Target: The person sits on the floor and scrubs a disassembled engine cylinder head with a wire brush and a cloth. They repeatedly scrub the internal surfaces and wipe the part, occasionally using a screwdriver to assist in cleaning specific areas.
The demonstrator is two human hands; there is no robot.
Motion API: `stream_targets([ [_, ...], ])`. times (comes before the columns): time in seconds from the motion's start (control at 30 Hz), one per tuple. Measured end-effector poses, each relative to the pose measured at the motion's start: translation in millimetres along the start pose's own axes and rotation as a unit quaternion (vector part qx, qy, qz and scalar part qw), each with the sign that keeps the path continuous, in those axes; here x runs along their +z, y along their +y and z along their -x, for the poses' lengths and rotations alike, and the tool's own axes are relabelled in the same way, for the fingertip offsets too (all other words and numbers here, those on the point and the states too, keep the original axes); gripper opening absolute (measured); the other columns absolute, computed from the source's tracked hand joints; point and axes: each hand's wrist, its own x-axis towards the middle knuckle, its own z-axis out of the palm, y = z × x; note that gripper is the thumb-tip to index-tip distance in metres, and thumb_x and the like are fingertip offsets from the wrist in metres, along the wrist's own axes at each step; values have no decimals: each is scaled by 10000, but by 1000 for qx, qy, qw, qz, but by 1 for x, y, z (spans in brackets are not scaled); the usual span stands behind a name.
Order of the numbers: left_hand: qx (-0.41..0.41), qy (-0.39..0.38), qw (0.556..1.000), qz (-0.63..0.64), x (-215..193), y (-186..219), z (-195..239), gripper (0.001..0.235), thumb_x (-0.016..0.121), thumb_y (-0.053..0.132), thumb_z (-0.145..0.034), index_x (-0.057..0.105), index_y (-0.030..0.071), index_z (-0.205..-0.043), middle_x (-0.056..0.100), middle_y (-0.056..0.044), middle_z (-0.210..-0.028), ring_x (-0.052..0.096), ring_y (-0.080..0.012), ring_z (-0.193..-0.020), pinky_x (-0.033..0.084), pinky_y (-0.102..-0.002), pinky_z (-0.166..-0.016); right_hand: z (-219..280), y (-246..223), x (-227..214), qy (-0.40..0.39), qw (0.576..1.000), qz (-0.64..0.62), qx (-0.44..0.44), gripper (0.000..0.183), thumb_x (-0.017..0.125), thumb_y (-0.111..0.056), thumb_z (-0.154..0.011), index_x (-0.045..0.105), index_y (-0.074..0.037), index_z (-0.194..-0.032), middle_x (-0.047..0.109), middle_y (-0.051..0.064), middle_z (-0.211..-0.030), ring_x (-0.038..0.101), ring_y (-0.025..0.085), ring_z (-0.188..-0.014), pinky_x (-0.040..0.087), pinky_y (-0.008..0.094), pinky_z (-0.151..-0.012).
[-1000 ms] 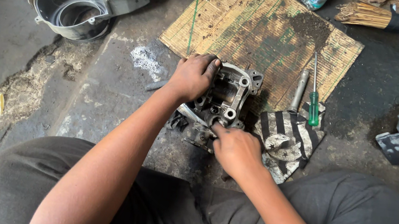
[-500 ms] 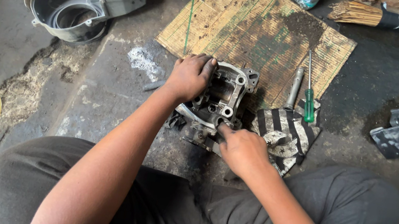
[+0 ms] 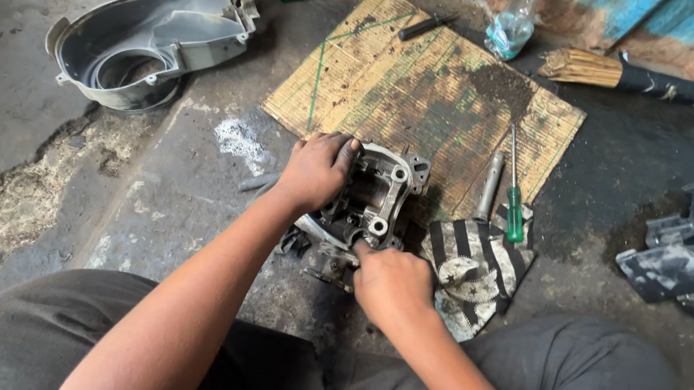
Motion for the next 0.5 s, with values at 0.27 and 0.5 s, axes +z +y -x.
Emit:
stream_targets([
  [0.27,15,13,1000,5,4,-6,0,491,393,411,-1063,658,44,-1253,670,-179,-1254,541,-366,-1253,354,-524,-1073,7,0,2,36,999,-11,31,310,653,-206,-840,727,-117,-1128,718,161,-713,718,348,-670,570,490,-613],
  [0.5,3,1,1000,-7,0,-2,1,478,383,401,-1058,670,58,-1226,684,-173,-1218,565,-370,-1220,376,-525,-1067,9,1,9,30,999,18,1,355,660,-196,-817,708,-84,-1151,703,170,-716,711,345,-655,567,475,-590],
])
